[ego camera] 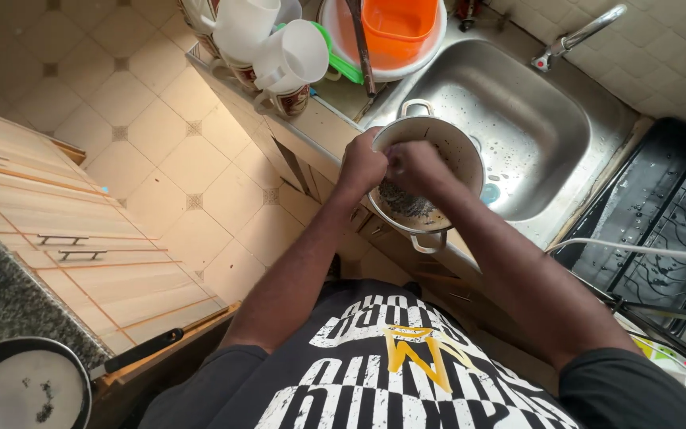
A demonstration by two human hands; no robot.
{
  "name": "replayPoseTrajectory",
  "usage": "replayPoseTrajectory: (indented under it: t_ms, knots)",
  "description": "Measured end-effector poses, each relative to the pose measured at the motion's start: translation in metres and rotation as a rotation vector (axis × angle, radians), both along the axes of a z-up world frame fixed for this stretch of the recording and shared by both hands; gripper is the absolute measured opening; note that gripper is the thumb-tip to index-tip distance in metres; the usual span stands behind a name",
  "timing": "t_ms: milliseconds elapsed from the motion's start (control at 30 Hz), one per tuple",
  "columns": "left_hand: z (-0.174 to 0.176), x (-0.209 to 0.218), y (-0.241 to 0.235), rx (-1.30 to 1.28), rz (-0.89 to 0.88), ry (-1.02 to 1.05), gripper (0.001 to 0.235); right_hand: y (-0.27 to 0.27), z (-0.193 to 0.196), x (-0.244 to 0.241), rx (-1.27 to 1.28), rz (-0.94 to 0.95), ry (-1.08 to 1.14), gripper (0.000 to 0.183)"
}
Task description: Washing a metal pot in a kitchen sink using a sponge and soap
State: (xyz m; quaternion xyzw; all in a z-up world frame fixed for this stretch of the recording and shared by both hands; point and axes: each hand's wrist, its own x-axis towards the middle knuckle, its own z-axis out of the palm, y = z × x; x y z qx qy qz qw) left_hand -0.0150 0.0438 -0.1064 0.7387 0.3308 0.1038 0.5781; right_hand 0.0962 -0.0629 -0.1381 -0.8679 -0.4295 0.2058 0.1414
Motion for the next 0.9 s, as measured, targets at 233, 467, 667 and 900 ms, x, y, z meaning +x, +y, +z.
replayPoseTrajectory:
  t_ms: [233,467,667,900]
  knots:
    - [0.007,-0.002,0.000,-0.010,-0.015,-0.024,0.053,-0.073,-0.192,0.093,-0.493,0.129,-0.029,0.021]
    - [0.012,-0.003,-0.001,0.019,-0.083,0.043,0.055,0.001,-0.016,0.022,0.006,0.036,-0.098,0.006]
    - [0.030,-0.007,0.000,0.056,-0.079,0.076,0.053,-0.028,0.032,-0.025,-0.276,0.313,0.088,0.015]
    - [0.040,-0.009,-0.006,0.072,-0.066,0.086,0.057,-0.013,0.048,0.019,-0.246,0.102,-0.042,0.016]
